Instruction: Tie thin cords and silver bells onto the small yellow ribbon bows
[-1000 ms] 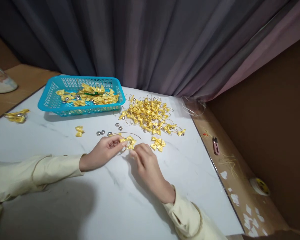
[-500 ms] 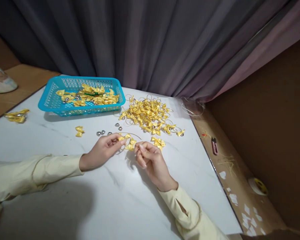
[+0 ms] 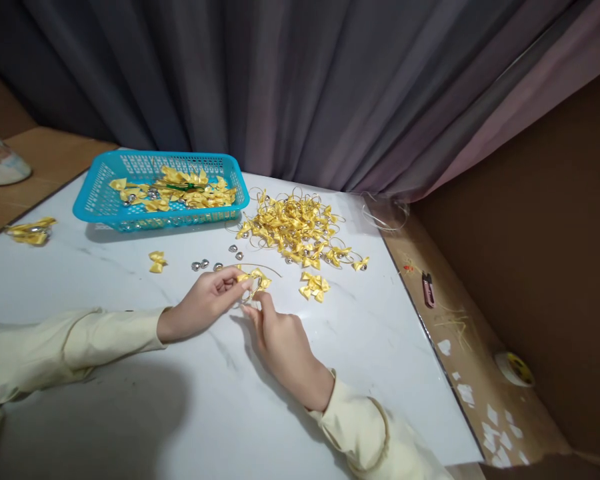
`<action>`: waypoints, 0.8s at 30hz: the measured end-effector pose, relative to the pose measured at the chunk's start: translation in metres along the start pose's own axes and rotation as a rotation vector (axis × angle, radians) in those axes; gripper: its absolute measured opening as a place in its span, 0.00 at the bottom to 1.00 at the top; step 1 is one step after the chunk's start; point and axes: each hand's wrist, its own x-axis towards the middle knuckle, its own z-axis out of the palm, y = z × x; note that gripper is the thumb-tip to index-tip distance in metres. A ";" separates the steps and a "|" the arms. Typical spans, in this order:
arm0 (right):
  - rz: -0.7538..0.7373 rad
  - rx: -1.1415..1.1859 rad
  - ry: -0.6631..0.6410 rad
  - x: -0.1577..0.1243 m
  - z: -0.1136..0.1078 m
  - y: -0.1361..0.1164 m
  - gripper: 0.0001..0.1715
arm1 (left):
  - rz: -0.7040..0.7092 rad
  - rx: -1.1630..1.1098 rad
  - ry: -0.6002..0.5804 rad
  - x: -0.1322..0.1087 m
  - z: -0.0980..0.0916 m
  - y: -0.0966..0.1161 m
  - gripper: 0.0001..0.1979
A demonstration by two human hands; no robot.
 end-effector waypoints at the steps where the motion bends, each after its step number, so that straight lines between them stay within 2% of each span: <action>1: -0.012 -0.078 0.006 0.000 0.002 0.000 0.19 | -0.002 0.010 -0.007 -0.001 0.000 0.000 0.12; 4: -0.032 -0.233 0.013 0.001 0.005 -0.002 0.24 | -0.017 0.021 -0.036 -0.002 0.001 -0.001 0.13; 7: -0.005 -0.204 -0.019 0.003 0.003 -0.004 0.22 | -0.025 0.012 -0.052 -0.003 0.001 -0.002 0.13; 14: 0.203 0.306 0.009 0.001 -0.009 -0.004 0.13 | 0.020 0.026 0.011 0.002 0.000 -0.004 0.12; 19: 0.171 0.626 0.064 0.003 -0.018 -0.005 0.17 | 0.005 0.032 0.004 0.001 0.000 -0.003 0.12; 24: 0.191 0.940 0.180 0.005 -0.018 -0.005 0.15 | -0.006 0.021 0.000 0.000 0.001 -0.001 0.12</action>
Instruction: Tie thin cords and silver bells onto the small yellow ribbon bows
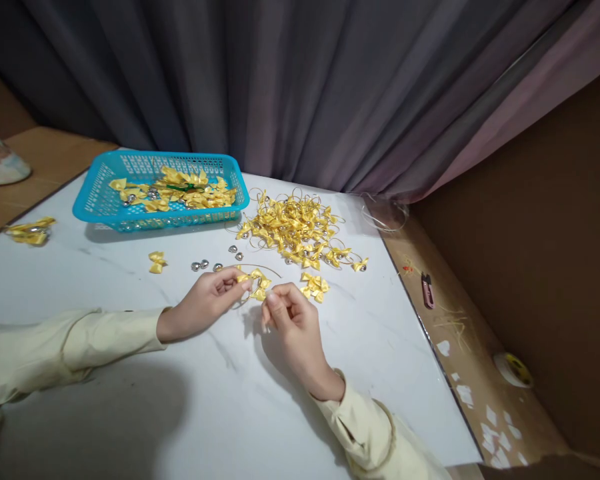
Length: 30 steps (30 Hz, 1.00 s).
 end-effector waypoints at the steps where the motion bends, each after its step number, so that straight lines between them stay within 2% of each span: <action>1: 0.001 0.047 0.016 0.001 0.000 0.000 0.15 | -0.001 0.000 -0.001 0.000 0.000 0.000 0.12; 3: 0.001 0.128 0.005 0.003 -0.001 0.000 0.13 | 0.001 0.009 -0.011 0.000 0.000 0.000 0.12; 5: 0.023 0.205 -0.061 0.005 -0.003 -0.001 0.13 | 0.004 0.022 -0.016 0.000 0.000 -0.001 0.12; 9: 0.126 0.289 -0.141 0.007 -0.006 -0.003 0.14 | 0.011 0.010 0.003 0.000 -0.001 -0.001 0.11; 13: 0.212 0.247 -0.191 0.008 -0.009 -0.004 0.12 | -0.001 -0.005 0.001 0.001 -0.002 0.001 0.12; 16: 0.277 0.198 -0.301 0.008 -0.010 -0.005 0.20 | 0.005 -0.007 -0.006 0.002 -0.002 0.001 0.12; 18: 0.296 0.146 -0.328 0.008 -0.010 -0.006 0.21 | -0.001 -0.001 -0.007 0.002 -0.002 0.001 0.12; 23: 0.193 -0.118 -0.309 0.009 -0.009 -0.006 0.13 | -0.009 -0.012 -0.020 0.000 -0.002 0.002 0.13; 30: -0.102 -0.641 -0.258 0.001 -0.001 0.002 0.07 | -0.049 -0.064 -0.046 -0.001 0.001 0.002 0.12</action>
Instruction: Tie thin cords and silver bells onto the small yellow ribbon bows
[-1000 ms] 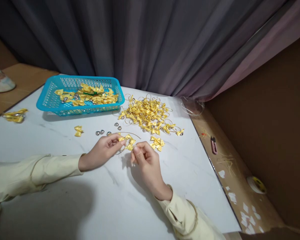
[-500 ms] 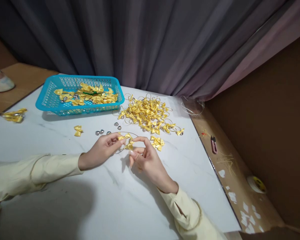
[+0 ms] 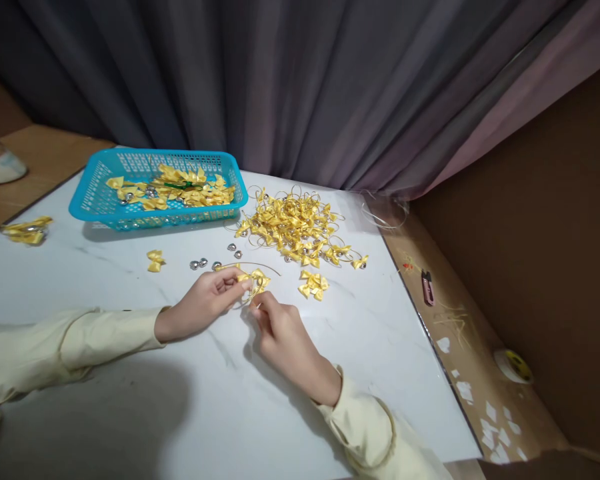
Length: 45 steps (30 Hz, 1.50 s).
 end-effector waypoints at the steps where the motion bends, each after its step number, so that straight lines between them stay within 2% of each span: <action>1: -0.013 -0.034 0.009 -0.001 0.003 0.000 0.07 | -0.001 0.002 -0.001 0.000 0.000 0.000 0.12; 3: -0.014 -0.067 0.017 -0.002 0.007 -0.002 0.06 | 0.001 0.014 -0.004 0.000 0.000 0.001 0.12; 8: 0.050 -0.103 0.015 0.001 0.012 -0.003 0.14 | -0.012 0.006 -0.022 0.000 0.001 0.003 0.13; 15: 0.084 0.005 0.012 0.005 0.011 -0.003 0.17 | -0.027 -0.080 -0.055 -0.001 0.002 0.000 0.13; 22: 0.097 0.084 -0.006 0.007 0.009 -0.003 0.18 | -0.044 -0.144 -0.080 -0.002 0.001 -0.002 0.12; 29: 0.119 0.082 -0.035 0.007 0.009 -0.005 0.18 | -0.086 -0.291 -0.113 -0.003 -0.002 0.000 0.12; 37: 0.127 0.080 -0.062 0.008 0.009 -0.006 0.18 | -0.072 -0.345 -0.115 -0.001 -0.002 -0.005 0.13; 41: 0.127 0.076 -0.078 0.008 0.010 -0.006 0.17 | -0.051 -0.303 -0.100 -0.001 -0.001 -0.005 0.15; 45: 0.127 0.079 -0.081 0.008 0.010 -0.006 0.17 | 0.006 -0.138 -0.035 0.002 0.002 -0.002 0.14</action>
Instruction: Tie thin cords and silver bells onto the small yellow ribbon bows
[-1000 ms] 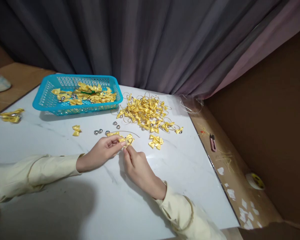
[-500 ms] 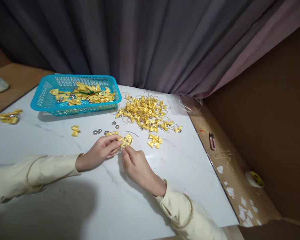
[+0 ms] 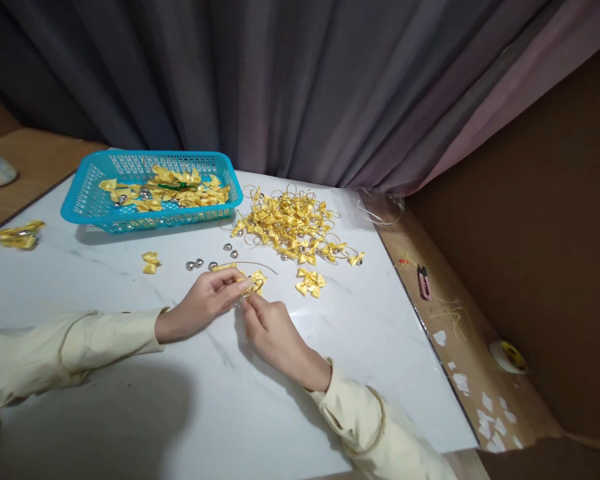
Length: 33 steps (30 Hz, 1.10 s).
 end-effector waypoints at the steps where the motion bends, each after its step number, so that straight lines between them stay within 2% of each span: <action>1: 0.001 0.003 -0.002 0.000 0.000 0.000 0.16 | 0.012 0.035 0.015 0.001 0.001 0.000 0.14; 20: -0.003 0.137 0.011 -0.001 0.000 -0.002 0.18 | 0.141 0.353 0.049 0.000 0.001 -0.004 0.12; 33: -0.040 0.081 0.038 0.001 -0.001 0.000 0.19 | 0.082 0.239 0.053 0.002 -0.001 -0.004 0.12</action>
